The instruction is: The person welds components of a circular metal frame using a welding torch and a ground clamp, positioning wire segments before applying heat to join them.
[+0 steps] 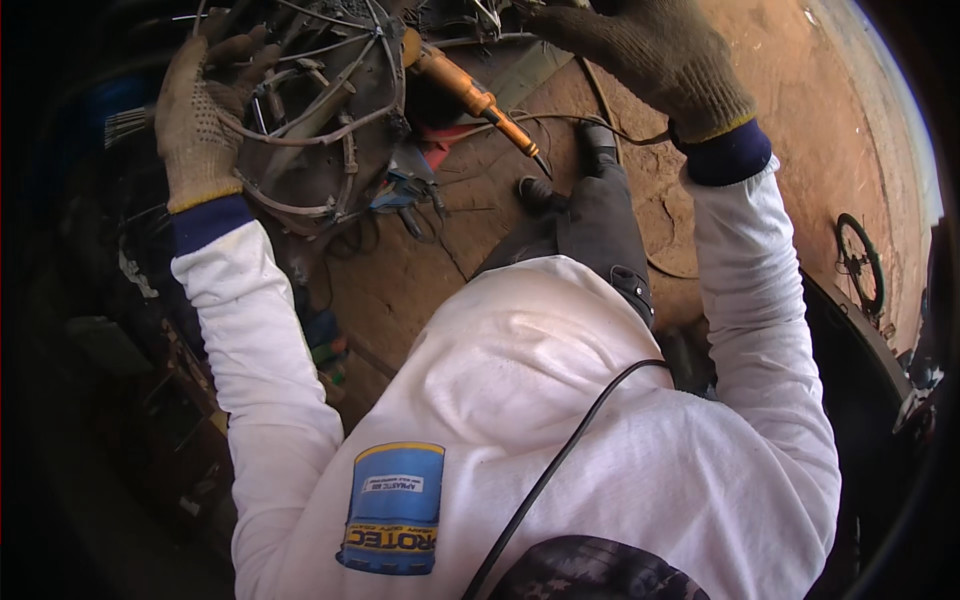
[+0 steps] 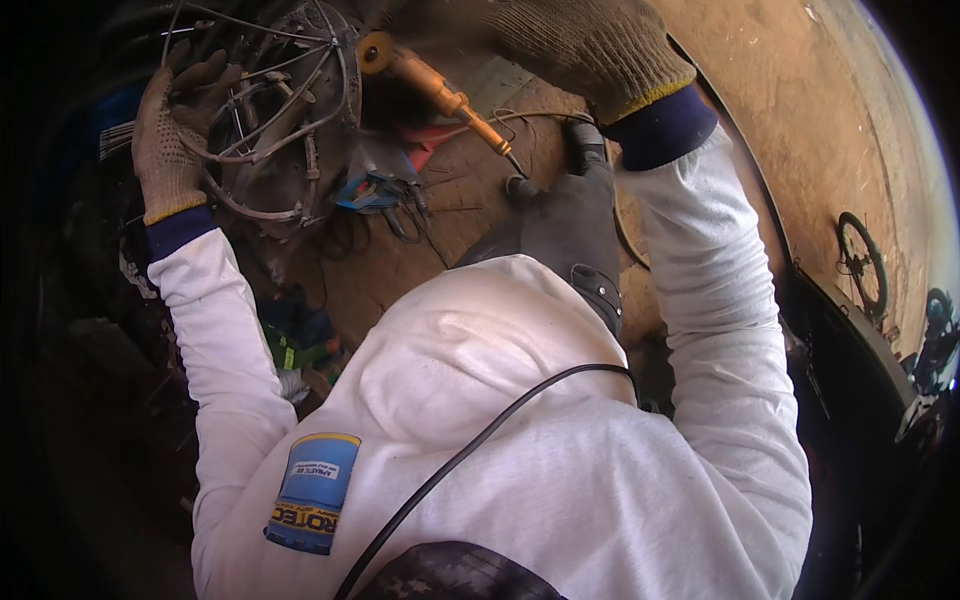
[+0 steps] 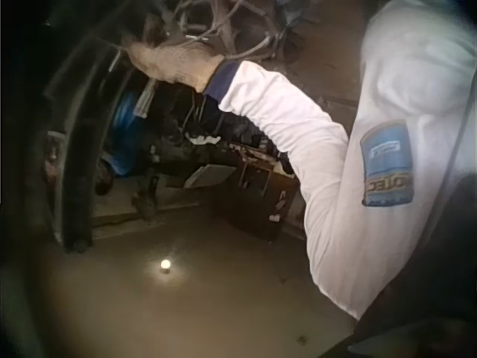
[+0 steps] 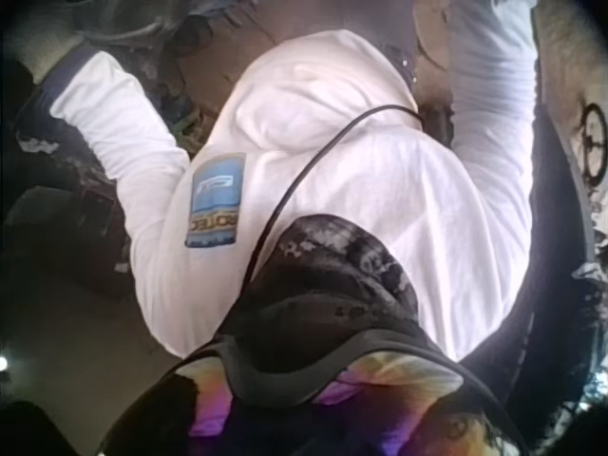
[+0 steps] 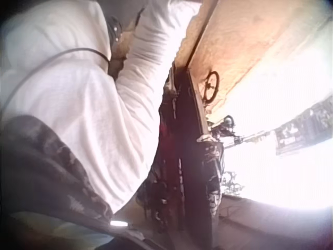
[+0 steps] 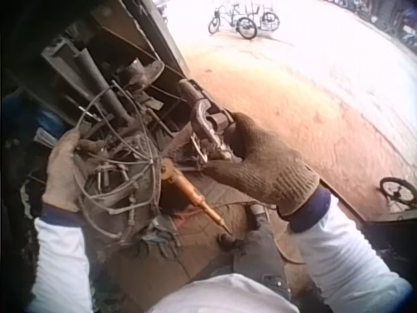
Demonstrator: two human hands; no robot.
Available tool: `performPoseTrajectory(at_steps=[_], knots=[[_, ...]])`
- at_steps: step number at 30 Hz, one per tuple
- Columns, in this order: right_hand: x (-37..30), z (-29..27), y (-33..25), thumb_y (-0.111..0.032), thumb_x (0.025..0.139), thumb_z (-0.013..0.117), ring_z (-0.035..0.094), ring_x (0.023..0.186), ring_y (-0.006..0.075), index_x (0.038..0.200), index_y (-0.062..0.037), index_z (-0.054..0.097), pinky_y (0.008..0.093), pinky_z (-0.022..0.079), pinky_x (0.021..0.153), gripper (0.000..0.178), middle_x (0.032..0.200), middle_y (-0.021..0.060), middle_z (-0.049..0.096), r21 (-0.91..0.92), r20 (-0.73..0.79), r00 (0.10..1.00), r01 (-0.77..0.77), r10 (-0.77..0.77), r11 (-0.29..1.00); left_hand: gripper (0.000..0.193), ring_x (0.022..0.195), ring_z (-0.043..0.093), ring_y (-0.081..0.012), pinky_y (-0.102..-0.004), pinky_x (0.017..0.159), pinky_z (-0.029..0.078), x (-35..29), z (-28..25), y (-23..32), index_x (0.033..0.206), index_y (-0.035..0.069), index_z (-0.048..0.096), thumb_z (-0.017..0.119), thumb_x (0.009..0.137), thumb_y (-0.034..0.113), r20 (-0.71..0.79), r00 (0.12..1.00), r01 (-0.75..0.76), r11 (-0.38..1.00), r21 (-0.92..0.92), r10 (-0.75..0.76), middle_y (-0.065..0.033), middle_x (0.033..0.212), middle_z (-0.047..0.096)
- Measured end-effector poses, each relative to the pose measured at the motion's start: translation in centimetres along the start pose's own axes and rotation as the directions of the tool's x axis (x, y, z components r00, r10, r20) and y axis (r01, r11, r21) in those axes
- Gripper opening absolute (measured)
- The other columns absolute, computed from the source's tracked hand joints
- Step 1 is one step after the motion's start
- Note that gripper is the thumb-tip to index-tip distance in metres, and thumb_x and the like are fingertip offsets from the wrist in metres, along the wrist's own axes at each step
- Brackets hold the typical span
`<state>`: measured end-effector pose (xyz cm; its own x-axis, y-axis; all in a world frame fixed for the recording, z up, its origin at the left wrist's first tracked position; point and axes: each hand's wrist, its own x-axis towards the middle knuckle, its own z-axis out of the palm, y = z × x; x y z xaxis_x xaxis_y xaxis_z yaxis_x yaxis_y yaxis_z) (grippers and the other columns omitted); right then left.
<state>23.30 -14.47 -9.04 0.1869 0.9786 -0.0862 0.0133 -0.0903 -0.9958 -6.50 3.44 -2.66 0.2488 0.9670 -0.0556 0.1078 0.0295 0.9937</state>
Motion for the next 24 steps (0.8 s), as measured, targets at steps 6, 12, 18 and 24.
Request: performPoseTrajectory(at_steps=[6, 12, 18, 24], knots=[[0.6, 0.2, 1.3, -0.029, 0.080, 0.086, 0.064, 0.120, 0.0272, 0.145, -0.0028, 0.048, 0.0383, 0.050, 0.104, 0.080, 0.134, 0.0176, 0.064, -0.449, -0.052, 0.963, 0.214, -0.265, 0.868, 0.040, 0.104, 0.069, -0.0354, -0.0511, 0.094, 0.060, -0.1, -1.2, -1.3, 0.134, -0.008, 0.052, 0.055, 0.103, 0.018, -0.057, 0.998, -0.035, 0.998, -0.061, 0.032, -0.0232, 0.104, 0.068], [1.3, -0.5, -1.7, -0.030, 0.079, 0.085, 0.064, 0.122, 0.0304, 0.147, -0.0010, 0.044, 0.0392, 0.050, 0.104, 0.084, 0.134, 0.0208, 0.064, -0.447, 0.043, 0.979, 0.197, -0.199, 0.873, 0.036, 0.099, 0.070, -0.0303, -0.0452, 0.088, 0.062, -1.0, -1.4, -1.6, 0.130, -0.004, 0.057, 0.059, 0.102, 0.019, -0.091, 0.996, -0.007, 0.991, -0.131, -0.005, -0.0188, 0.104, 0.070], [3.8, -1.6, -2.8, -0.027, 0.079, 0.084, 0.067, 0.110, 0.0264, 0.143, -0.0013, 0.048, 0.0367, 0.053, 0.096, 0.077, 0.124, 0.0168, 0.068, -0.478, 0.083, 0.982, 0.188, -0.169, 0.858, 0.034, 0.097, 0.069, -0.0264, -0.0462, 0.089, 0.062, -1.6, -0.6, -1.4, 0.129, -0.005, 0.056, 0.058, 0.103, 0.017, -0.151, 0.988, -0.006, 0.987, -0.159, -0.018, -0.0147, 0.128, 0.063], [7.2, -3.1, -3.8, -0.032, 0.081, 0.079, 0.066, 0.090, 0.0185, 0.135, -0.0026, 0.055, 0.0319, 0.054, 0.079, 0.066, 0.109, 0.0108, 0.070, -0.465, 0.088, 0.995, 0.079, -0.043, 0.882, 0.035, 0.099, 0.069, -0.0264, -0.0434, 0.087, 0.063, -2.1, 0.4, -0.7, 0.129, -0.006, 0.056, 0.058, 0.103, 0.018, -0.219, 0.971, 0.049, 0.980, -0.191, -0.092, -0.0155, 0.124, 0.065]])
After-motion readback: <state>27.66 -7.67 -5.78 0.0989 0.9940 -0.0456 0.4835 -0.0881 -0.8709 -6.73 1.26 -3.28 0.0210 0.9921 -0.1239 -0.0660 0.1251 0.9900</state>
